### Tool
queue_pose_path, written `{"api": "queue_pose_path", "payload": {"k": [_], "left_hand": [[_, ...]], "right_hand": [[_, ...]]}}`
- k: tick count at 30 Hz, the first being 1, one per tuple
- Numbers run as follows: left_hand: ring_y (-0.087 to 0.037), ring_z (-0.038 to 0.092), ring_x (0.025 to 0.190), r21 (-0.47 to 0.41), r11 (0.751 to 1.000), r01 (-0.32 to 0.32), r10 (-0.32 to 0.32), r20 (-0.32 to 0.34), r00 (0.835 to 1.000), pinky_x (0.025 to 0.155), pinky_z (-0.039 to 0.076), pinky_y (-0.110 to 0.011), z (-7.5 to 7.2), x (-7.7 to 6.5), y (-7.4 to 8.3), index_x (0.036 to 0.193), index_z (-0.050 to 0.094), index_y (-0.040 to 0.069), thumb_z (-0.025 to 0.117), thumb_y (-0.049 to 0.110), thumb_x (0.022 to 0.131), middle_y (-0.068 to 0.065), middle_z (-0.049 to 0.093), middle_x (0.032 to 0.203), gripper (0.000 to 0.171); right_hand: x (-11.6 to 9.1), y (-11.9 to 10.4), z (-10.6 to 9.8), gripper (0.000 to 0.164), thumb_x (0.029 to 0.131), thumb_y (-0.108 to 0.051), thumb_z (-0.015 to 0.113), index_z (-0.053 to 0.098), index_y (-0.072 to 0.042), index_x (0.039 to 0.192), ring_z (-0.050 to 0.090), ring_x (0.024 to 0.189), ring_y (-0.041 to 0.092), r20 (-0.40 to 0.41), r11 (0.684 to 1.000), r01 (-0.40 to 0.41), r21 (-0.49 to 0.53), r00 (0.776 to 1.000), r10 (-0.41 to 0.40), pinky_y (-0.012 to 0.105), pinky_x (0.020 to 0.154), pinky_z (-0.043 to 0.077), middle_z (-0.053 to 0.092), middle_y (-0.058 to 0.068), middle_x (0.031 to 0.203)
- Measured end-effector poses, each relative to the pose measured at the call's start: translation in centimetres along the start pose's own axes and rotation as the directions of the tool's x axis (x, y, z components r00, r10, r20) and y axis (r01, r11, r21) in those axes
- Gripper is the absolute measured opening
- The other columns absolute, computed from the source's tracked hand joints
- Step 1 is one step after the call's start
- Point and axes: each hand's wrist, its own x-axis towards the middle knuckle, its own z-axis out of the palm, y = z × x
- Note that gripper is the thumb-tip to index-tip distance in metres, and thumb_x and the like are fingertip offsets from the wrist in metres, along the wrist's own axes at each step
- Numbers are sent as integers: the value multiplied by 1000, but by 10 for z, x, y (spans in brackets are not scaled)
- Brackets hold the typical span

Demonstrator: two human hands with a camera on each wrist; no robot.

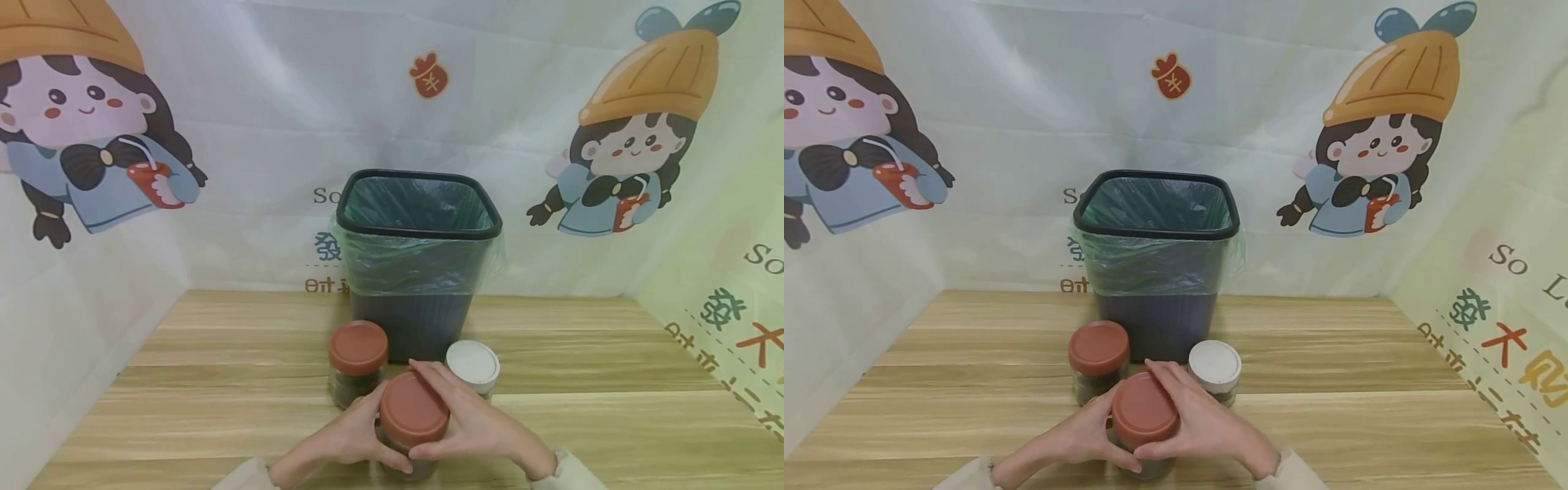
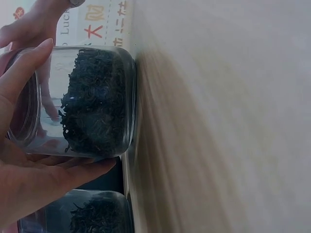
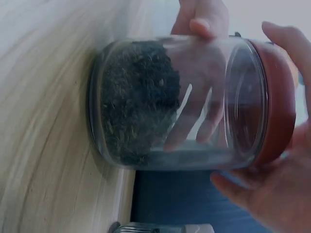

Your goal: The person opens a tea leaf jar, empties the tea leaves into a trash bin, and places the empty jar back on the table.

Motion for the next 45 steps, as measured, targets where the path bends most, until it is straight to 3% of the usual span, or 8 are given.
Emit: {"api": "queue_pose_path", "payload": {"k": [5,10,15,26,37,41,45], "left_hand": [[-15,49,112,-1,1000,7,-7,-1,1000,91,41,-26,0,0,-1,130,33,11,82,18,61,-4,51,122,85],[-13,49,111,28,1000,0,0,-7,1000,91,41,-27,0,-1,-1,131,33,11,82,23,61,-4,52,122,86],[-14,49,111,29,1000,-6,6,-6,1000,91,41,-27,0,-1,0,131,34,10,82,20,61,-4,52,122,86],[-15,48,112,12,1000,11,-11,8,1000,91,41,-26,-1,-1,0,132,32,11,81,19,62,-4,51,123,86],[-16,48,113,3,1000,12,-12,12,1000,92,41,-25,-1,0,0,132,31,9,82,18,61,-5,50,124,87],[-16,48,114,7,1000,3,-3,15,1000,92,40,-26,-1,0,0,133,30,9,81,18,62,-5,50,125,88],[-15,48,113,13,1000,-9,9,13,1000,93,40,-26,-1,-1,-1,132,31,11,82,19,61,-4,50,124,87]], "right_hand": [[1,-9,7,95,62,-48,76,30,-5,133,48,102,14,-103,990,-124,-68,988,117,33,82,47,42,4,119],[3,-16,14,93,58,-59,71,39,-3,125,47,98,12,-189,970,-145,-193,976,109,31,79,48,44,3,114],[3,-16,16,85,61,-59,70,43,-5,121,46,96,9,-209,969,-120,-215,975,74,29,78,48,44,1,111],[2,-8,6,80,70,-44,71,34,-10,132,44,106,13,-47,995,-92,-28,995,90,32,83,47,38,0,123],[4,3,-1,82,73,-34,71,25,-12,138,44,110,14,56,995,40,95,997,-45,34,89,43,37,3,128],[3,4,-2,84,74,-34,71,23,-14,139,43,112,16,67,993,45,108,996,-52,36,90,42,36,7,131],[1,0,1,89,70,-39,73,23,-13,139,44,111,16,16,998,-4,60,1000,3,37,88,43,37,8,129]]}}
